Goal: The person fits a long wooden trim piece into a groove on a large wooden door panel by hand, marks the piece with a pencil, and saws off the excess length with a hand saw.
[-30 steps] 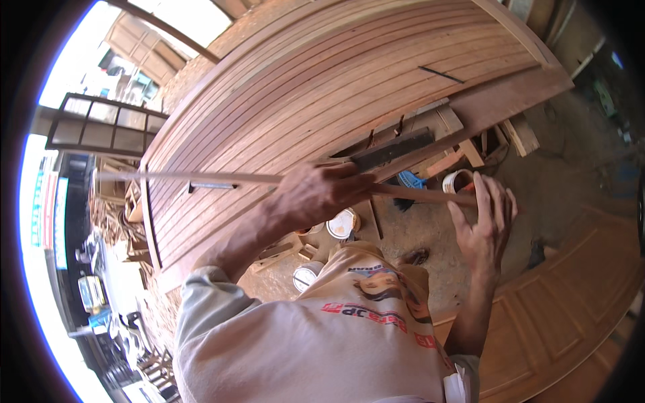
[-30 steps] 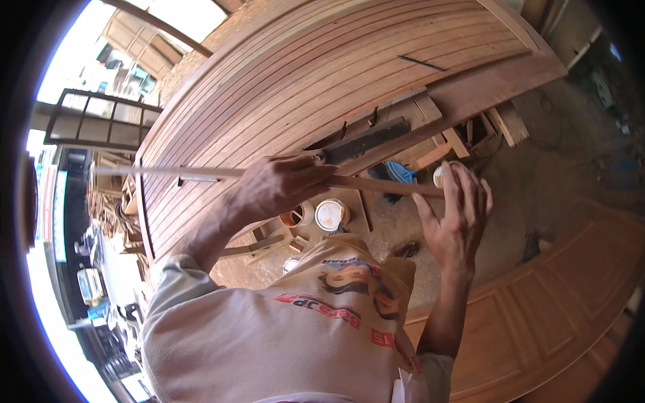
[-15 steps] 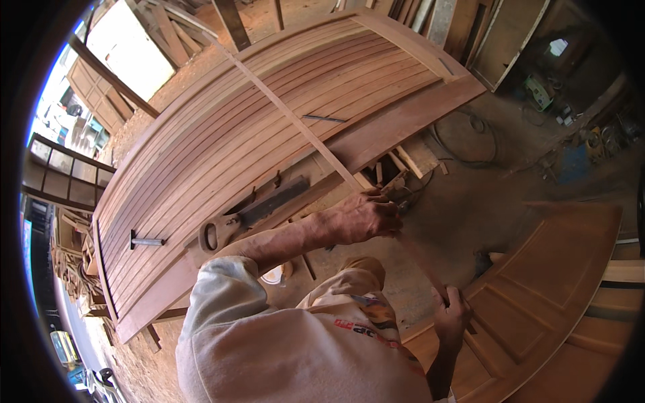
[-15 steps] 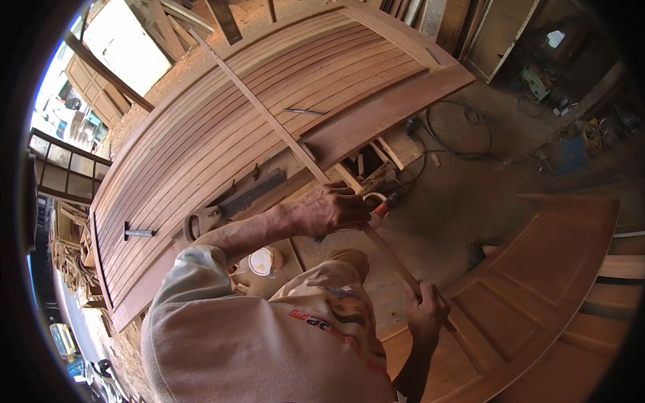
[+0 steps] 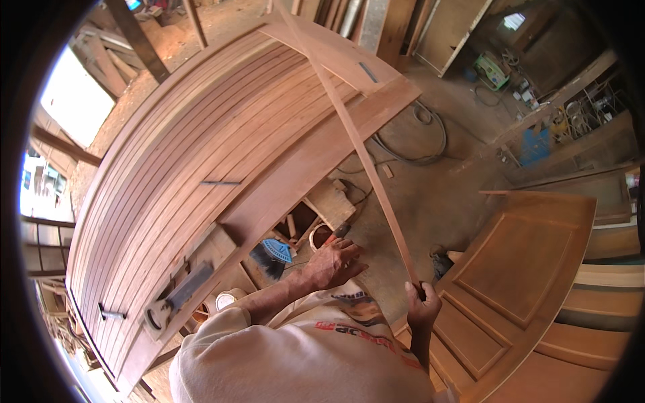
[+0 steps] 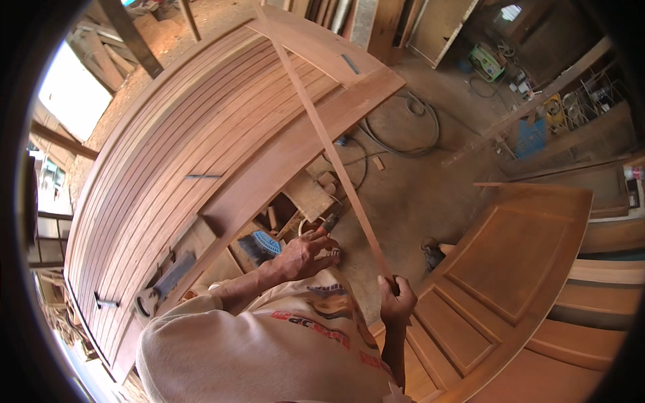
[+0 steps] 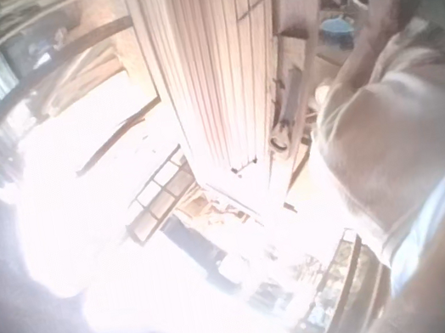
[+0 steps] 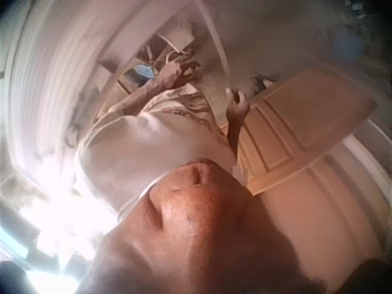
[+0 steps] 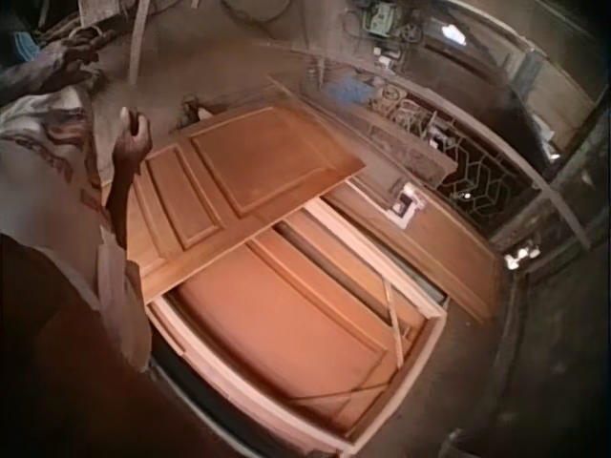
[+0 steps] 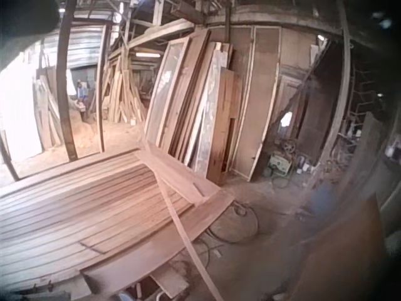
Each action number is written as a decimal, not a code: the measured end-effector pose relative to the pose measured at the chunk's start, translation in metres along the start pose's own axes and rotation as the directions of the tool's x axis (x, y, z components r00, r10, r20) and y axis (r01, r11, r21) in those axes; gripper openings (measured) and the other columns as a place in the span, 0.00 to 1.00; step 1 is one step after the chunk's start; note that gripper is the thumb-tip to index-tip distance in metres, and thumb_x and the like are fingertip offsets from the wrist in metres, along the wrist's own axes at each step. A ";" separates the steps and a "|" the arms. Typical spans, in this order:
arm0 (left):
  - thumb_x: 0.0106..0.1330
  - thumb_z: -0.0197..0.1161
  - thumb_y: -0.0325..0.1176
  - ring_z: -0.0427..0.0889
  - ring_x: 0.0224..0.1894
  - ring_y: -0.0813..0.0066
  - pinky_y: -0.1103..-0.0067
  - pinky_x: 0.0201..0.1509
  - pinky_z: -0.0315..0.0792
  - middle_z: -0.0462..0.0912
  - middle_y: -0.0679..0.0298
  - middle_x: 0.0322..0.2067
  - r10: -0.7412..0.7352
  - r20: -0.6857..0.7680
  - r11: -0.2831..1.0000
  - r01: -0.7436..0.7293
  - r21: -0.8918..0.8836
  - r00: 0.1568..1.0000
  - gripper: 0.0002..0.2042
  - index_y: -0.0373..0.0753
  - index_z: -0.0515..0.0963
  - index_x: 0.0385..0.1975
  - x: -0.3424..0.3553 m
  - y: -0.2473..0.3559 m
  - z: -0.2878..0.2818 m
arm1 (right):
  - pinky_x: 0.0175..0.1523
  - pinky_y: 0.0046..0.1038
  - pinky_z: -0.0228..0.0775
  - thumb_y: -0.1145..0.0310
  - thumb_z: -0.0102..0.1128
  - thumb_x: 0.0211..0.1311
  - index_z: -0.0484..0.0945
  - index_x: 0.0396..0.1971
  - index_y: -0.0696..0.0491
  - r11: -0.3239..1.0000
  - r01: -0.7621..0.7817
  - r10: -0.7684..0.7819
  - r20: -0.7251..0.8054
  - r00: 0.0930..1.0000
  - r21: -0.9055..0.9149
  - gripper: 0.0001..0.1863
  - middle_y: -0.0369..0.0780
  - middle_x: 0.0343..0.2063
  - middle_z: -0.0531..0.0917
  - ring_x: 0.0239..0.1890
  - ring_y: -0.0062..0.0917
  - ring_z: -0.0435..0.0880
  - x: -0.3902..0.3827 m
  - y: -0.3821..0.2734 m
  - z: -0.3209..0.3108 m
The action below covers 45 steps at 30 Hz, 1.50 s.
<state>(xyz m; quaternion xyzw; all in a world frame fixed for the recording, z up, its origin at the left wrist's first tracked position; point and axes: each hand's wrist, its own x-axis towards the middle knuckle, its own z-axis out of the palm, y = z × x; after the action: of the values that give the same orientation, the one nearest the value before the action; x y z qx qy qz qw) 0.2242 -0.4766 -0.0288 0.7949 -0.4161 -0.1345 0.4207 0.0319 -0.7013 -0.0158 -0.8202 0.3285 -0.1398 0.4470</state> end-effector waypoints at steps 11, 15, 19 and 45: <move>0.66 0.73 0.36 0.75 0.58 0.48 0.59 0.61 0.70 0.78 0.52 0.55 -0.093 -0.541 0.979 0.177 0.105 0.836 0.22 0.40 0.79 0.59 0.223 -0.061 0.006 | 0.34 0.20 0.68 0.63 0.62 0.77 0.81 0.40 0.61 0.962 0.021 -0.021 -0.003 1.000 0.273 0.14 0.32 0.24 0.78 0.27 0.13 0.74 0.159 -0.018 -0.031; 0.67 0.73 0.36 0.73 0.63 0.48 0.56 0.67 0.66 0.77 0.52 0.60 -0.179 -0.655 0.937 0.330 0.114 0.734 0.24 0.40 0.78 0.61 0.275 -0.083 -0.017 | 0.30 0.19 0.64 0.61 0.59 0.79 0.80 0.40 0.61 0.957 0.092 -0.110 0.052 0.993 0.276 0.16 0.32 0.22 0.77 0.23 0.13 0.71 0.232 -0.025 -0.023; 0.67 0.72 0.38 0.73 0.64 0.49 0.56 0.69 0.65 0.77 0.52 0.61 -0.115 -0.810 0.841 0.491 0.230 0.576 0.25 0.40 0.77 0.63 0.320 -0.138 -0.042 | 0.27 0.18 0.60 0.59 0.58 0.81 0.79 0.38 0.61 0.914 0.161 -0.206 0.084 0.975 0.372 0.18 0.32 0.21 0.75 0.21 0.12 0.69 0.323 -0.035 -0.012; 0.66 0.74 0.41 0.77 0.55 0.56 0.61 0.62 0.68 0.83 0.63 0.45 -0.304 -0.922 0.532 0.846 0.045 0.240 0.10 0.44 0.89 0.42 0.371 -0.194 -0.052 | 0.22 0.17 0.61 0.57 0.52 0.86 0.79 0.56 0.62 0.646 0.139 -0.655 0.453 0.605 0.750 0.21 0.32 0.23 0.72 0.18 0.12 0.67 0.726 -0.292 0.157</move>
<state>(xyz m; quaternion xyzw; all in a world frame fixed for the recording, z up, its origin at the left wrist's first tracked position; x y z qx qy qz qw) 0.5888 -0.6771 -0.0980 0.9302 0.1676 0.2336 0.2281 0.7755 -0.9700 0.0906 -0.6549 -0.1410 -0.0296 0.7418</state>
